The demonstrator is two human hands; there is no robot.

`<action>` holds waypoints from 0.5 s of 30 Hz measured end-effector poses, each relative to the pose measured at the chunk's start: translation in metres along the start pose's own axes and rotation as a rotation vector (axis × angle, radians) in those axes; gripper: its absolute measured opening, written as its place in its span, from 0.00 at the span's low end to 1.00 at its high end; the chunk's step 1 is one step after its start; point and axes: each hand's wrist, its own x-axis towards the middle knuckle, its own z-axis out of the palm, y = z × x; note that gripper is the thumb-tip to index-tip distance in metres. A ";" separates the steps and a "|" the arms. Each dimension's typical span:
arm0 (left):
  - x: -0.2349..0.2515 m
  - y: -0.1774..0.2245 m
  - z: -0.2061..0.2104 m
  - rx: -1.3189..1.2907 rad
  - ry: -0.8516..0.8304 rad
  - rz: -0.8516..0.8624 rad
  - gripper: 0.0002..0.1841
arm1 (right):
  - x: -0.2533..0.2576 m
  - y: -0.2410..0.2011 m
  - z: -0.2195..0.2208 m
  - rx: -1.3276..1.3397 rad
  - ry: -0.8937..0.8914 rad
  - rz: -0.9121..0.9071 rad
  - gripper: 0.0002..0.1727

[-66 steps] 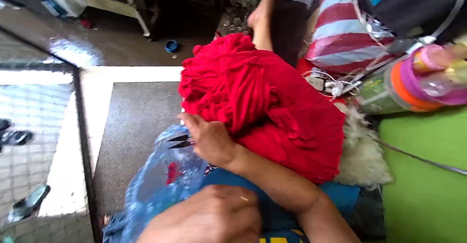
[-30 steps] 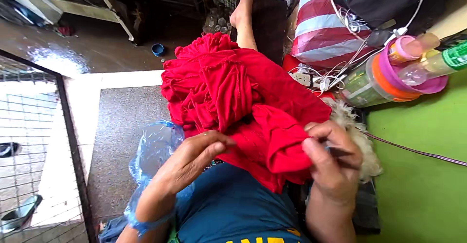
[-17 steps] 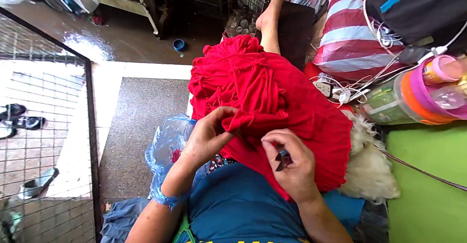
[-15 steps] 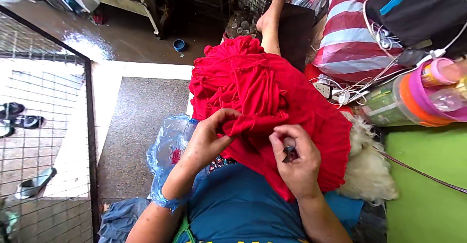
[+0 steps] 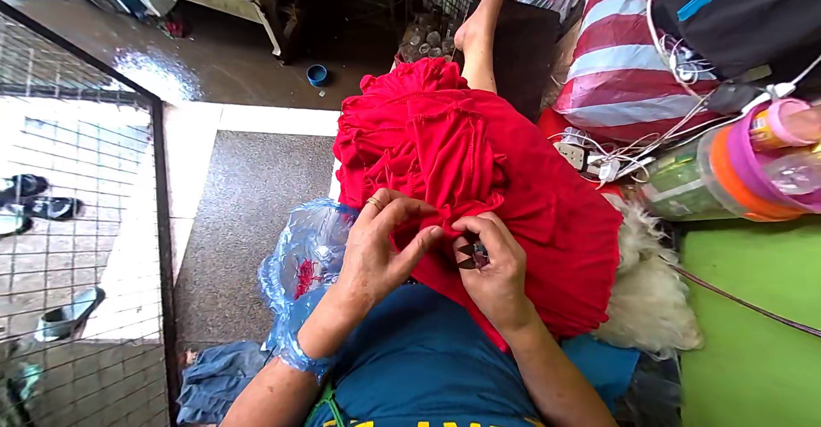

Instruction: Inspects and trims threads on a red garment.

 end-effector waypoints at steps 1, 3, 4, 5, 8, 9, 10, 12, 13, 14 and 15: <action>0.001 0.000 0.003 0.041 0.005 0.022 0.14 | -0.001 0.001 0.000 -0.010 0.003 -0.008 0.08; 0.001 -0.001 0.007 0.104 0.024 0.088 0.10 | -0.003 0.002 0.000 -0.030 -0.005 -0.019 0.07; 0.000 -0.001 0.006 0.111 0.021 0.097 0.09 | -0.003 0.002 -0.001 -0.039 -0.017 -0.020 0.06; -0.001 0.000 0.003 0.091 0.009 0.086 0.09 | -0.004 0.002 -0.003 -0.051 -0.031 -0.020 0.07; -0.005 0.001 -0.009 -0.046 -0.043 0.019 0.09 | -0.004 0.000 -0.010 -0.098 -0.089 -0.016 0.12; -0.006 0.000 -0.012 -0.096 -0.057 0.001 0.09 | -0.004 -0.002 -0.013 -0.109 -0.118 -0.010 0.14; -0.007 0.000 -0.015 -0.133 -0.066 -0.014 0.09 | -0.004 -0.005 -0.017 -0.114 -0.154 0.000 0.16; -0.008 -0.001 -0.019 -0.167 -0.069 -0.027 0.09 | -0.004 -0.009 -0.022 -0.126 -0.194 0.001 0.16; -0.008 -0.001 -0.020 -0.169 -0.064 -0.026 0.08 | -0.004 -0.010 -0.022 -0.154 -0.189 -0.015 0.15; -0.008 -0.001 -0.020 -0.167 -0.061 -0.021 0.08 | -0.004 -0.011 -0.022 -0.194 -0.174 -0.036 0.13; -0.009 0.000 -0.021 -0.162 -0.061 -0.010 0.08 | -0.004 -0.012 -0.021 -0.240 -0.162 -0.056 0.12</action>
